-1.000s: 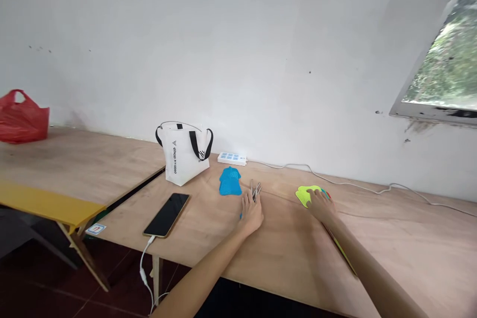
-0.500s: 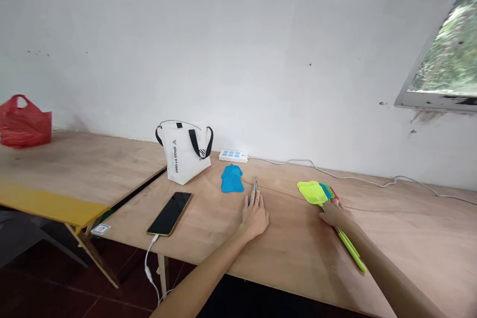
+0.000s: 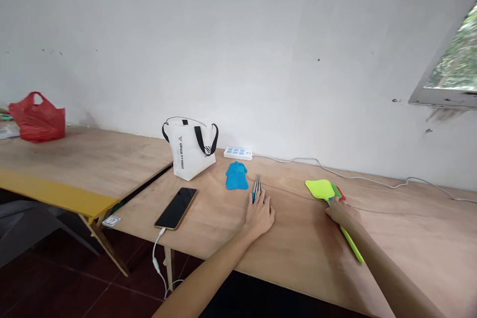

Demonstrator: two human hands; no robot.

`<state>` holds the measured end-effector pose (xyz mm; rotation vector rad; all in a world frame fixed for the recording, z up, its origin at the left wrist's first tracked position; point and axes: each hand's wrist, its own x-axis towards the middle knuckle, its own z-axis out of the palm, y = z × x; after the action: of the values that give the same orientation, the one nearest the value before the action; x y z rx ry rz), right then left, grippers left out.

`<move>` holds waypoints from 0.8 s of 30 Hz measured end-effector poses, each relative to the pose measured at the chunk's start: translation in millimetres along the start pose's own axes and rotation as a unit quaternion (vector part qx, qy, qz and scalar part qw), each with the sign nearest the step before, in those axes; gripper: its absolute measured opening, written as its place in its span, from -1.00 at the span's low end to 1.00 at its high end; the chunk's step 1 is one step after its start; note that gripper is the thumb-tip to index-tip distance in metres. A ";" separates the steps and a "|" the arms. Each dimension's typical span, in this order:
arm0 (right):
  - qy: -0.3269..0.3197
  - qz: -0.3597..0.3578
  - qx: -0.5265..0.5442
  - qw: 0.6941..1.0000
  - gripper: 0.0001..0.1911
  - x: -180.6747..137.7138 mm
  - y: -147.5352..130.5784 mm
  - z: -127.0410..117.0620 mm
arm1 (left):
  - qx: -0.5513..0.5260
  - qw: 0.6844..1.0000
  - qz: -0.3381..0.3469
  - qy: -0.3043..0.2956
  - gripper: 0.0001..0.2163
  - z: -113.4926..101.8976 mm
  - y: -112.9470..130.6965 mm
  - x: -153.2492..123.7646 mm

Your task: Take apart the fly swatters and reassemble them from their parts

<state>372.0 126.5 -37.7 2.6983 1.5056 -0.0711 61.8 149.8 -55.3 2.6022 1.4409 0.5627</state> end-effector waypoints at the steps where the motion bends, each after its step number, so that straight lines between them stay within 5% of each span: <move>1: 0.003 0.002 0.001 1.000 -0.53 1.6 -1.3 -0.2 | -0.002 1.000 0.001 0.002 -0.53 -0.3 0.2 -0.4; 18: 0.044 -0.002 0.067 0.997 -0.58 -5.4 9.0 -28.5 | -0.036 0.999 0.005 0.023 -0.58 1.7 -1.7 -2.4; 24: 0.022 -0.051 0.162 0.985 -0.61 -12.5 0.9 -53.1 | -0.166 0.977 0.024 0.132 -0.69 -12.4 3.0 -1.0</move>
<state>367.0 119.0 16.2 2.8775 1.7853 -0.2845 59.0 146.3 -43.2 2.3683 1.2207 1.0893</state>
